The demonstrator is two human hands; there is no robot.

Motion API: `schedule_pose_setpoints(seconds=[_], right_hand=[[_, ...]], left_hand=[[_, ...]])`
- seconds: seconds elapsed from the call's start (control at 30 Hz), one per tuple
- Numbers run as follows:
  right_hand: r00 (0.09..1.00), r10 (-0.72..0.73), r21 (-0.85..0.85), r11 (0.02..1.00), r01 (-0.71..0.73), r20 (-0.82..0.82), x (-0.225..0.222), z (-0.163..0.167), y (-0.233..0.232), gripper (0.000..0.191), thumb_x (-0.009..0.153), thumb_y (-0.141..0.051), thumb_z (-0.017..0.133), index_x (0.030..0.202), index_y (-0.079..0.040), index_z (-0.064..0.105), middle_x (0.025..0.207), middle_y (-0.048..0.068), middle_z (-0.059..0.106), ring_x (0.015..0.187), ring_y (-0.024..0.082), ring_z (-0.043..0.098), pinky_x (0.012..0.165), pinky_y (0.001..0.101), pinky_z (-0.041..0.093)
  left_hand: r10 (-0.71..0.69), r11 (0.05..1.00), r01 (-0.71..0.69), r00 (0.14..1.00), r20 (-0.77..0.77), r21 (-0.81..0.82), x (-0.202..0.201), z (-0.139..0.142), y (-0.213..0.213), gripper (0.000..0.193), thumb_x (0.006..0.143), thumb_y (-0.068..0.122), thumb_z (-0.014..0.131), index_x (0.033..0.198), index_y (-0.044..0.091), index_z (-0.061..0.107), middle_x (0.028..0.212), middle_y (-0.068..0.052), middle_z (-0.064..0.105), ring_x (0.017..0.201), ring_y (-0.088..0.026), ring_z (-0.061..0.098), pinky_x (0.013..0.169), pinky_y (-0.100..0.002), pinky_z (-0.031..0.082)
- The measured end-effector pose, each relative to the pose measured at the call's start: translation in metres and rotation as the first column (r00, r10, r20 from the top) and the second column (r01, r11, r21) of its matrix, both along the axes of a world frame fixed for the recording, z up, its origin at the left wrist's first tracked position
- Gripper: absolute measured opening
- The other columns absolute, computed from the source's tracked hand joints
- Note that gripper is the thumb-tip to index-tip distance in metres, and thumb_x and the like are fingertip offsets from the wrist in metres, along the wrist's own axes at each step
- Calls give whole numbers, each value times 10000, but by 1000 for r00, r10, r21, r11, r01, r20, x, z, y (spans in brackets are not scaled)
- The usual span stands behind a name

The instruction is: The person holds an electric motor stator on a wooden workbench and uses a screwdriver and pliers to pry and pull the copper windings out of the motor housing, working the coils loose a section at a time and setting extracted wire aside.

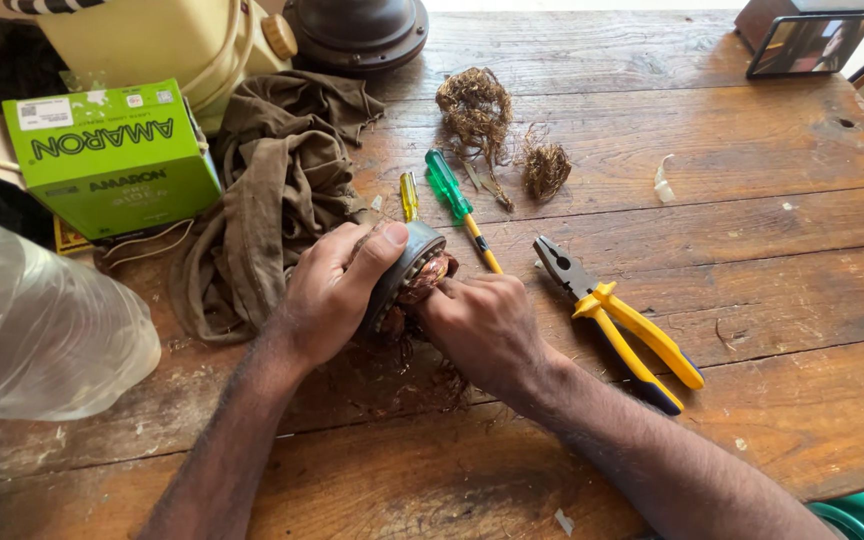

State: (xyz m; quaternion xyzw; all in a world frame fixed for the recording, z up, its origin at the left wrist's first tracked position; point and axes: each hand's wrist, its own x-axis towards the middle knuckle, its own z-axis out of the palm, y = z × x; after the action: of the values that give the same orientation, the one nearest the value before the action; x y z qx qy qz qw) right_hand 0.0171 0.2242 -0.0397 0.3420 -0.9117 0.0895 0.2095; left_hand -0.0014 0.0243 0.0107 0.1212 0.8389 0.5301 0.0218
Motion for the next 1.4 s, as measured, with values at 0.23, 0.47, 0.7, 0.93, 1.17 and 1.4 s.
schedule_pose_setpoints(seconds=[0.23,0.47,0.7,0.93,1.17,1.4], right_hand=[[1000,-17,35,999,18,-18,2,2,-2,112,872,-28,651,772,-60,609,576,41,606,444,168,592,423,367,496],[989,-66,-89,993,78,130,9,6,-3,282,990,-194,634,742,-64,604,552,71,620,415,211,600,398,396,499],[986,-29,-158,986,56,166,0,-7,-4,239,988,-159,633,771,-62,606,512,44,593,373,199,573,396,395,490],[993,95,-193,975,-108,-74,-1,-6,1,149,750,-114,737,712,-86,596,553,54,585,455,252,587,456,427,489],[999,34,-182,983,-28,32,2,8,-5,155,890,-89,694,757,-80,614,584,60,610,465,228,610,449,415,496],[984,-58,8,998,57,170,5,19,-1,127,875,-105,686,753,-85,657,574,82,640,485,251,657,444,427,530]], left_hand=[[33,999,-33,999,-22,-40,3,2,1,662,937,631,449,994,16,687,904,-154,643,865,-260,664,790,-401,498],[59,998,-60,998,-35,-29,5,-1,-2,712,918,672,453,982,6,695,907,-160,644,844,-267,671,762,-412,503],[77,995,-75,997,31,-67,5,0,-1,725,898,697,445,909,27,721,813,-140,685,778,-249,702,702,-407,533],[54,994,-61,996,-75,-94,7,3,1,661,896,668,515,932,50,748,845,-130,728,810,-227,723,738,-391,549],[105,991,-101,994,41,-93,7,7,-1,640,908,649,502,859,53,730,660,-116,697,659,-239,706,636,-404,535],[102,990,-106,994,-41,-96,7,1,1,663,895,697,487,850,69,693,667,-91,711,670,-198,724,647,-378,541]])
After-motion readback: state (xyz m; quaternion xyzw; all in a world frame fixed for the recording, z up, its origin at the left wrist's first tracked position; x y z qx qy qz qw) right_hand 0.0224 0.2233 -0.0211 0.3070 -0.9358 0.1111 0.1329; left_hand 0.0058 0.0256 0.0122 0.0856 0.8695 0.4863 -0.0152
